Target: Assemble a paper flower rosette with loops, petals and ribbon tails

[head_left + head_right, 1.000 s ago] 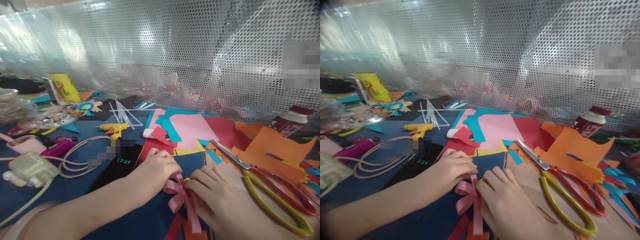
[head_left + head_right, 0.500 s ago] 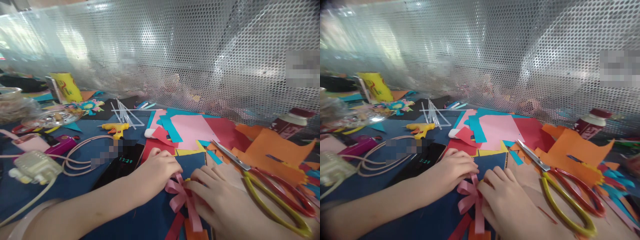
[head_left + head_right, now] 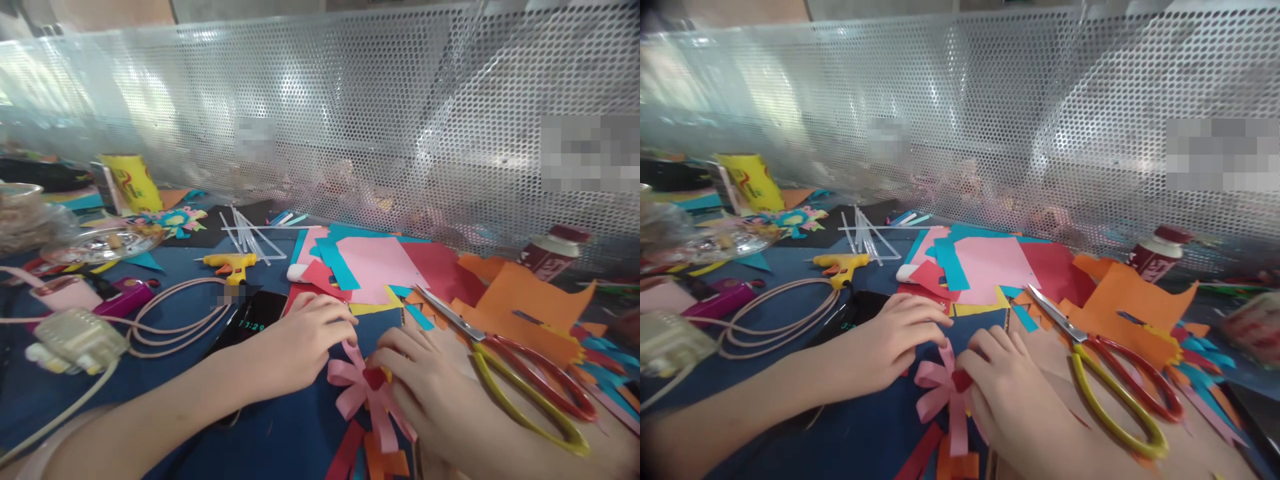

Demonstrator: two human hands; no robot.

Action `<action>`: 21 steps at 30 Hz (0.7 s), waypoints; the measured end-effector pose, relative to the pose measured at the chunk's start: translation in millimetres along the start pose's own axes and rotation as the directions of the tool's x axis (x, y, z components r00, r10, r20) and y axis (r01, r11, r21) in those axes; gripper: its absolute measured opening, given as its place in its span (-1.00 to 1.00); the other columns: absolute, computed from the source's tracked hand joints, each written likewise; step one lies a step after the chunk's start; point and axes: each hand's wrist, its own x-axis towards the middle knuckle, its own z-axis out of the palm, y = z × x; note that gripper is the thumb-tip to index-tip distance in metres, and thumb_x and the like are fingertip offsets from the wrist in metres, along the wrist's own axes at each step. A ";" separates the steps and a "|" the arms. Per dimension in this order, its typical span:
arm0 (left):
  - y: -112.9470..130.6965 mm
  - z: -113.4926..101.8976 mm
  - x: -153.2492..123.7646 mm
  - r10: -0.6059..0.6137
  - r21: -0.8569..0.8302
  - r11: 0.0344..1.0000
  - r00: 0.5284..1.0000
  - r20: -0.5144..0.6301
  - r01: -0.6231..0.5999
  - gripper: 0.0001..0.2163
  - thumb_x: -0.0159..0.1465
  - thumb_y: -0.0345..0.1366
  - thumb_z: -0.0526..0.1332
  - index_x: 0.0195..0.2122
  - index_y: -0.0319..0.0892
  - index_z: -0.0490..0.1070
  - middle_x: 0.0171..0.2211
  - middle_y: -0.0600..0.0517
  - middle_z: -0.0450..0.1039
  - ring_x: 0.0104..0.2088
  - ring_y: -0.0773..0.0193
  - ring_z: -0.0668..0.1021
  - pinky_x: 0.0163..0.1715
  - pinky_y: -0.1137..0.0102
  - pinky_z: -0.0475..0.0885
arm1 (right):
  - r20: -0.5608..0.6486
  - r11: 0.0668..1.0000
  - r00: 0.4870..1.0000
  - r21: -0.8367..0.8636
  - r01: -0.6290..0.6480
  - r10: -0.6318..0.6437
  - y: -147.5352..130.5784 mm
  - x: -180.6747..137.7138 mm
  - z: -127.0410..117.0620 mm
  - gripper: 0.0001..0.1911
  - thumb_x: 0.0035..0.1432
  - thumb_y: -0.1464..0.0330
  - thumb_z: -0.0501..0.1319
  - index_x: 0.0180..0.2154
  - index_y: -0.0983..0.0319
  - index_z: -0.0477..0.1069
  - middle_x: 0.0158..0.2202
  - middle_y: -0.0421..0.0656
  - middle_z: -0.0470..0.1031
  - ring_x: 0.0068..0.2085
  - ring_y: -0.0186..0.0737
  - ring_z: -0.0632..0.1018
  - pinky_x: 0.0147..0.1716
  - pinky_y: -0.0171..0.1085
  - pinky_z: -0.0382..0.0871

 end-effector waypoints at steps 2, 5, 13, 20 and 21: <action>1.0 -1.3 -2.1 0.022 0.013 1.000 1.000 0.008 -0.022 -0.61 0.08 -0.66 0.03 -0.15 -0.13 0.40 0.05 -0.01 0.33 0.09 0.18 0.28 0.08 0.23 0.10 | -0.015 1.000 1.000 -0.028 0.010 -0.011 -1.3 0.3 0.2 -0.71 0.04 0.58 -0.04 -0.35 0.18 0.38 -0.29 -0.12 0.36 -0.28 -0.14 0.31 -0.21 0.01 0.22; 3.1 -0.3 -3.6 0.038 0.019 0.999 0.999 0.011 -0.038 -0.67 0.14 -0.59 0.05 -0.18 -0.09 0.42 0.06 -0.01 0.32 0.11 0.16 0.25 0.10 0.21 0.11 | -0.022 0.997 0.999 -0.075 0.036 -0.038 -4.2 3.2 -2.1 -0.67 -0.03 0.62 0.00 -0.33 0.15 0.40 -0.22 -0.13 0.38 -0.22 -0.10 0.33 -0.15 0.11 0.20; 6.1 2.5 -3.5 0.032 0.025 0.999 0.998 0.052 -0.034 -0.68 0.11 -0.59 0.08 -0.18 -0.12 0.43 0.07 -0.04 0.32 0.13 0.12 0.25 0.13 0.18 0.11 | -0.009 0.987 0.999 -0.156 0.040 -0.042 -5.9 10.2 -3.4 -0.71 -0.01 0.61 0.07 -0.37 0.13 0.41 -0.16 -0.12 0.41 -0.19 -0.07 0.37 -0.20 0.06 0.28; 5.0 4.0 -4.3 0.043 0.030 0.999 0.999 0.031 -0.044 -0.69 0.11 -0.58 0.08 -0.21 -0.12 0.43 0.04 -0.05 0.34 0.12 0.13 0.26 0.11 0.17 0.13 | -0.028 0.991 1.000 -0.137 0.005 -0.008 -4.1 5.4 -3.5 -0.67 -0.04 0.65 0.06 -0.35 0.13 0.41 -0.08 -0.11 0.37 -0.11 -0.02 0.34 -0.13 0.12 0.21; 5.0 4.2 -4.5 0.042 0.030 0.999 0.999 0.027 -0.043 -0.69 0.11 -0.59 0.08 -0.20 -0.12 0.43 0.04 -0.05 0.34 0.12 0.14 0.26 0.11 0.17 0.13 | -0.045 0.993 0.999 -0.115 -0.004 -0.001 -3.7 5.0 -4.0 -0.68 -0.02 0.64 0.06 -0.37 0.14 0.40 -0.07 -0.12 0.37 -0.09 -0.03 0.34 -0.13 0.08 0.22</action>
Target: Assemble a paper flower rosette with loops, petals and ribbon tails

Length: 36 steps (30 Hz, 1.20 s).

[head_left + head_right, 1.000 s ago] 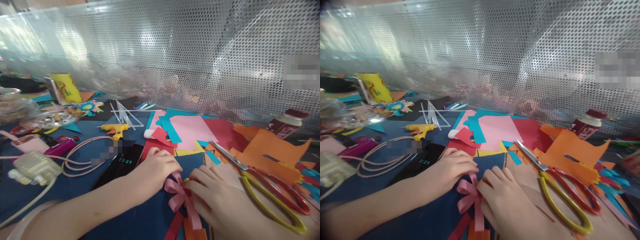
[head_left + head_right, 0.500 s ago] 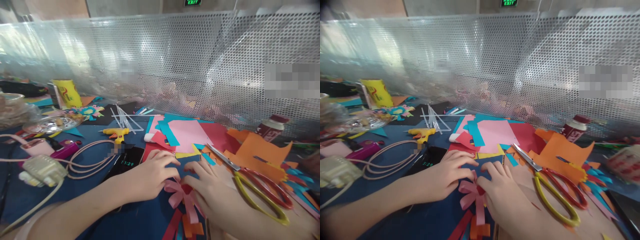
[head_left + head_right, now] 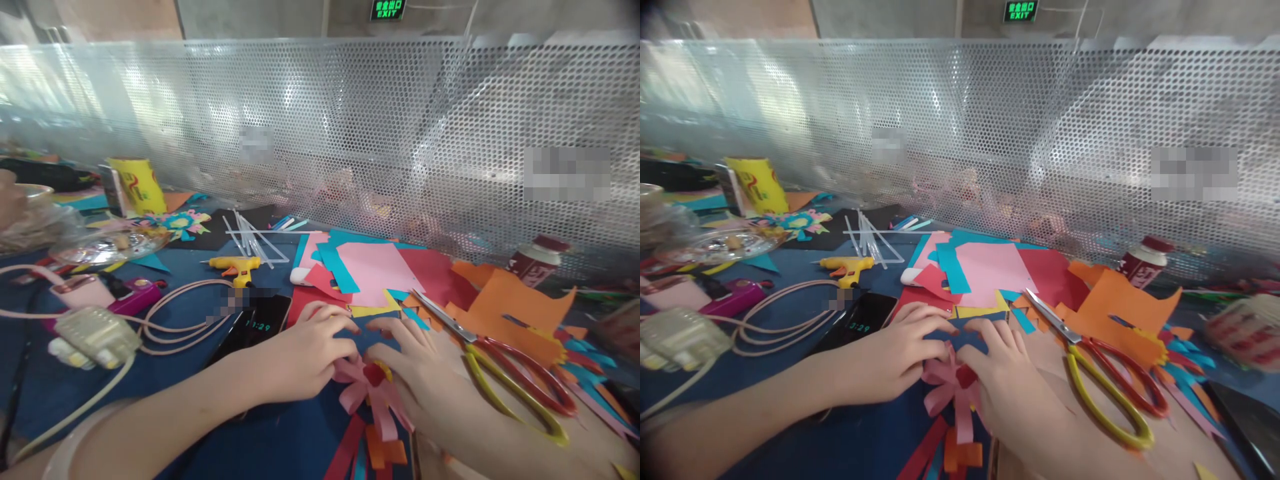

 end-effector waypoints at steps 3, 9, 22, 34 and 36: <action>0.1 0.2 -0.1 -0.003 -0.006 1.000 1.000 -0.016 0.002 -0.68 0.11 -0.59 0.07 -0.20 -0.10 0.44 0.03 -0.04 0.34 0.13 0.14 0.25 0.12 0.16 0.11 | -0.016 1.000 1.000 0.011 -0.008 0.008 1.5 -0.6 -0.2 -0.71 0.01 0.63 0.06 -0.39 0.15 0.41 -0.05 -0.11 0.36 -0.05 -0.04 0.33 -0.15 -0.02 0.25; -0.5 0.9 -0.3 0.015 -0.019 1.000 0.999 -0.030 -0.015 -0.69 0.12 -0.58 0.07 -0.21 -0.09 0.44 0.02 -0.04 0.35 0.10 0.13 0.28 0.10 0.14 0.13 | 0.042 0.999 0.999 -0.053 0.004 -0.001 1.1 -1.7 3.0 -0.67 -0.07 0.62 0.10 -0.35 0.09 0.43 -0.05 -0.13 0.37 -0.06 -0.03 0.36 -0.10 0.09 0.22; -0.4 -11.7 -5.6 0.050 -0.088 0.995 0.999 0.000 -0.050 -0.66 -0.01 -0.37 0.26 -0.15 -0.13 0.37 0.00 -0.06 0.33 0.12 0.07 0.25 0.16 0.10 0.00 | -0.072 0.997 0.995 0.006 -0.076 0.076 6.7 -23.7 -45.7 -0.54 -0.05 0.58 -0.03 -0.10 0.12 0.27 -0.06 -0.13 0.42 0.03 -0.15 0.41 -0.11 -0.10 0.45; -0.9 -6.4 0.3 -0.108 -0.143 0.986 0.987 -0.122 0.090 -0.81 0.17 -0.13 0.22 -0.44 -0.14 0.44 -0.12 0.02 0.41 -0.01 0.13 0.37 0.07 0.11 0.09 | 0.059 0.997 0.996 -0.016 -0.071 0.072 -7.3 -29.3 -33.0 -0.46 0.05 0.33 0.21 0.09 0.05 0.17 0.04 -0.14 0.36 0.06 -0.02 0.35 -0.03 0.09 0.27; -2.7 -9.6 2.7 -0.165 -0.213 0.968 0.979 -0.122 0.137 -0.79 0.20 -0.13 0.19 -0.43 -0.14 0.47 -0.10 0.01 0.41 -0.02 0.14 0.38 0.06 0.13 0.12 | 0.034 0.993 0.993 0.044 -0.112 0.110 -6.4 -26.8 -29.9 -0.39 0.03 0.35 0.21 0.13 0.06 0.11 0.06 -0.12 0.34 0.10 0.00 0.31 0.01 0.14 0.22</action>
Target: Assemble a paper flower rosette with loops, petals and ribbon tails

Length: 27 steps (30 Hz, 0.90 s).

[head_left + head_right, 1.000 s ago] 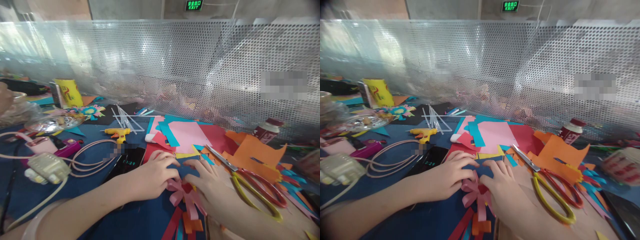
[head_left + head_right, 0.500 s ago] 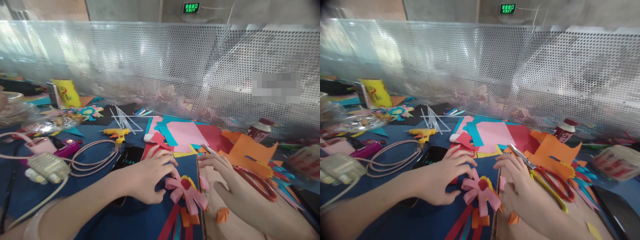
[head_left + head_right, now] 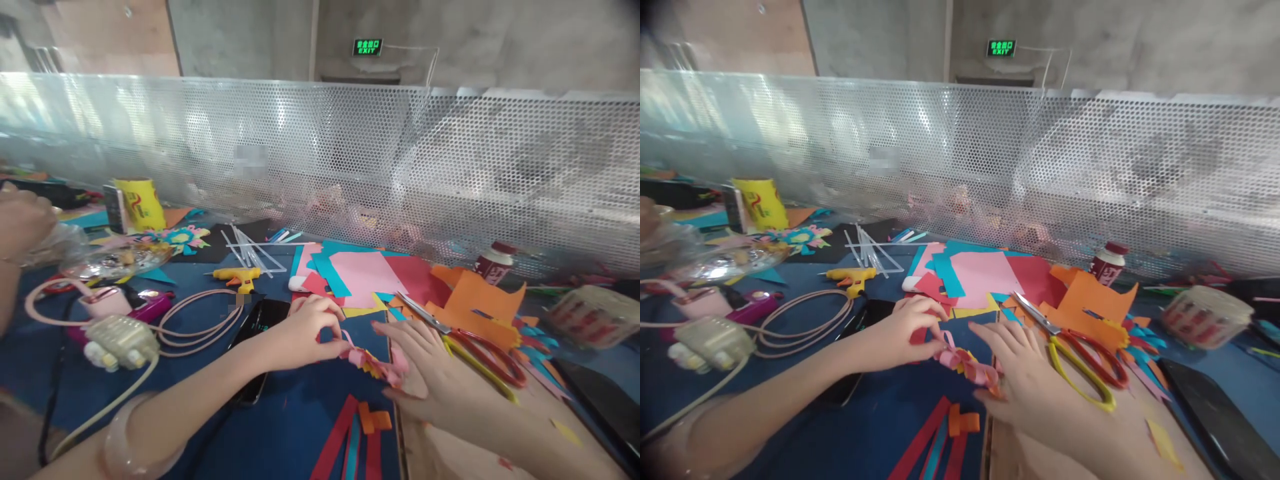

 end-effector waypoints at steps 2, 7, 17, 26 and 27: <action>-2.1 -4.3 3.8 -0.052 -0.076 0.996 0.999 -0.012 0.051 -0.76 0.23 -0.14 0.15 -0.43 -0.17 0.48 -0.11 -0.02 0.43 -0.06 0.17 0.43 0.01 0.21 0.20 | -0.031 0.989 0.996 0.124 -0.081 0.085 -0.7 4.5 2.7 -0.37 0.02 0.35 0.21 0.14 0.08 0.08 0.02 -0.11 0.38 0.05 -0.03 0.37 -0.01 0.10 0.26; -9.0 -14.8 8.3 -0.260 -0.088 0.960 0.964 0.055 0.264 -0.59 0.28 -0.06 -0.02 -0.36 -0.23 0.53 -0.31 -0.03 0.53 -0.29 0.18 0.50 -0.28 0.39 0.33 | 0.015 0.764 0.947 0.586 -0.268 0.321 4.9 17.3 2.8 -0.49 0.21 0.27 0.04 0.16 0.21 0.00 -0.16 -0.08 0.50 -0.18 -0.23 0.55 -0.19 -0.17 0.46; -3.1 -19.1 9.2 -0.354 0.275 0.901 0.935 0.017 0.336 -0.55 0.27 -0.08 -0.07 -0.54 -0.22 0.46 -0.48 -0.12 0.52 -0.38 0.06 0.51 -0.23 0.19 0.27 | -0.090 0.940 0.937 -0.025 -0.340 0.337 16.5 -6.0 16.4 -0.60 0.12 0.28 0.09 -0.01 0.27 0.31 -0.32 -0.03 0.52 -0.31 -0.02 0.53 -0.35 -0.09 0.37; 6.5 -17.2 19.5 -0.199 0.375 0.916 0.973 0.116 0.143 -0.61 0.04 0.09 0.20 -0.35 -0.17 0.40 -0.31 -0.07 0.47 -0.19 0.01 0.47 -0.19 0.21 0.27 | -0.085 0.897 0.919 -0.204 -0.393 0.384 10.7 -4.0 26.5 -0.48 0.13 0.35 0.03 0.14 0.31 0.19 -0.22 -0.01 0.52 -0.19 -0.03 0.53 -0.29 -0.18 0.34; 6.3 -13.8 18.6 -0.185 0.364 0.923 0.973 0.139 0.124 -0.55 -0.02 0.12 0.23 -0.30 -0.17 0.39 -0.28 -0.07 0.46 -0.16 -0.01 0.45 -0.16 0.20 0.26 | -0.086 0.892 0.918 -0.218 -0.397 0.388 9.2 -2.9 26.4 -0.47 0.13 0.31 0.05 0.14 0.31 0.18 -0.21 0.00 0.52 -0.17 0.00 0.52 -0.27 -0.16 0.35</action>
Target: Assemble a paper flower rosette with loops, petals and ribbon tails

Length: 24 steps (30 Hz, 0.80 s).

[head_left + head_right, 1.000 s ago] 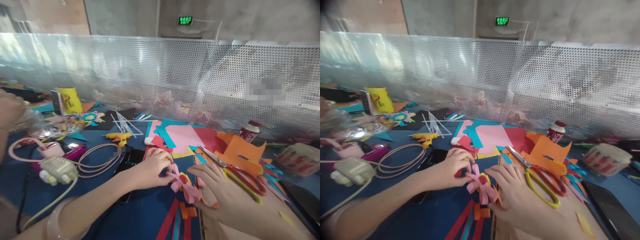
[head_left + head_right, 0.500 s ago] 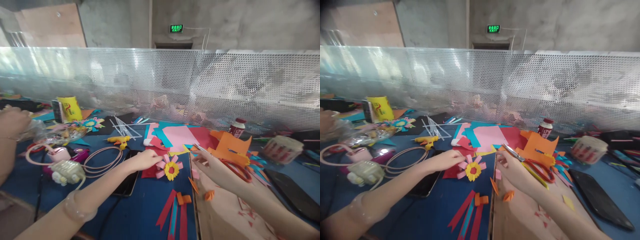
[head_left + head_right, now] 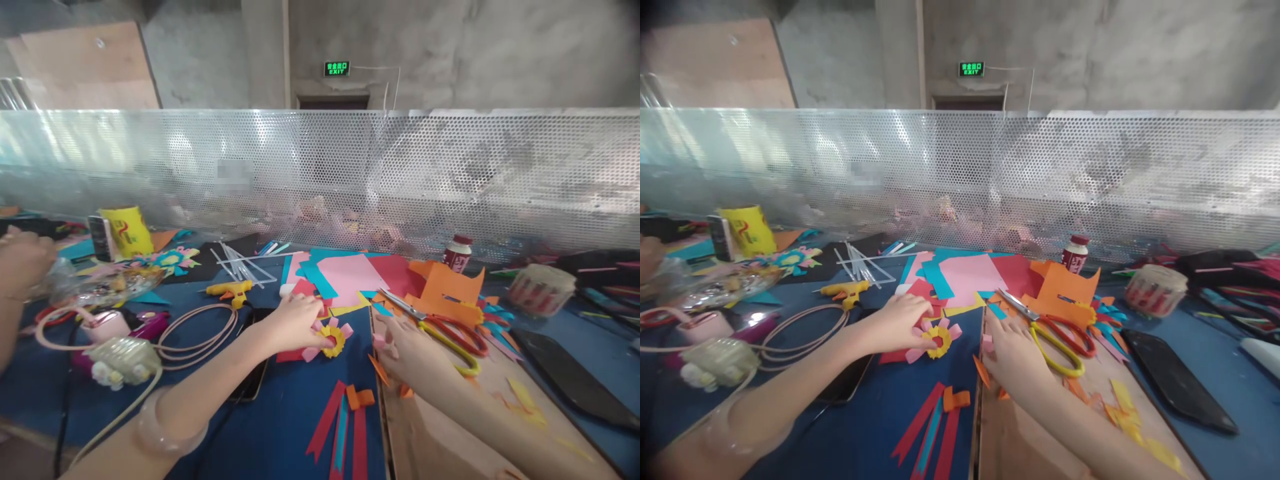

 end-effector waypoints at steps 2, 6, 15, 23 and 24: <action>1.6 7.7 -1.0 0.046 -0.038 0.998 0.999 0.027 -0.045 -0.47 -0.08 0.16 0.25 -0.22 -0.15 0.37 -0.18 -0.08 0.42 -0.08 -0.04 0.40 -0.10 0.16 0.23 | -0.003 0.999 1.000 -0.033 -0.015 0.015 -3.9 1.9 0.8 -0.42 0.12 0.25 0.08 0.15 0.34 0.18 -0.19 0.05 0.52 -0.13 0.10 0.51 -0.23 -0.08 0.35; 1.9 14.6 -2.5 0.115 -0.103 0.988 0.993 0.033 -0.111 -0.43 -0.07 0.16 0.22 -0.13 -0.12 0.33 -0.03 -0.08 0.33 0.05 -0.06 0.29 0.01 0.12 0.13 | -0.016 0.996 0.999 -0.083 -0.030 0.029 -4.6 8.7 5.0 -0.52 0.14 0.35 0.04 0.10 0.35 0.25 -0.22 0.09 0.53 -0.11 0.15 0.51 -0.21 -0.01 0.34; -62.7 -38.3 -14.6 -0.654 0.232 0.702 0.739 -0.162 0.673 -0.54 0.27 -0.01 -0.03 -0.24 -0.30 0.49 -0.20 -0.35 0.49 -0.14 -0.25 0.50 -0.16 -0.04 0.24 | 0.057 0.992 0.991 -0.045 0.121 -0.119 -21.0 -2.7 -9.3 -0.50 0.11 0.43 0.06 0.12 0.28 0.23 -0.06 0.02 0.47 -0.05 0.09 0.48 -0.15 0.00 0.36; -99.3 -33.7 -7.2 -0.791 0.254 0.588 0.612 -0.020 0.768 -0.69 0.25 -0.12 0.15 -0.10 -0.22 0.41 -0.05 -0.16 0.44 -0.08 0.02 0.50 -0.15 0.10 0.39 | 0.088 0.753 0.996 0.654 -0.069 0.015 -28.3 -10.0 -52.9 -0.82 0.03 0.32 0.18 -0.25 0.17 0.34 -0.20 -0.13 0.43 -0.22 -0.15 0.46 -0.25 -0.17 0.34; -99.5 -34.9 -7.0 -0.792 0.251 0.589 0.611 -0.009 0.768 -0.70 0.26 -0.15 0.15 -0.08 -0.23 0.39 -0.06 -0.12 0.43 -0.10 0.09 0.50 -0.13 0.12 0.39 | 0.190 0.648 0.981 0.743 -0.165 0.032 -25.9 -13.9 -60.8 -0.80 0.02 0.29 0.19 -0.25 0.16 0.34 -0.23 -0.15 0.43 -0.25 -0.17 0.46 -0.28 -0.19 0.33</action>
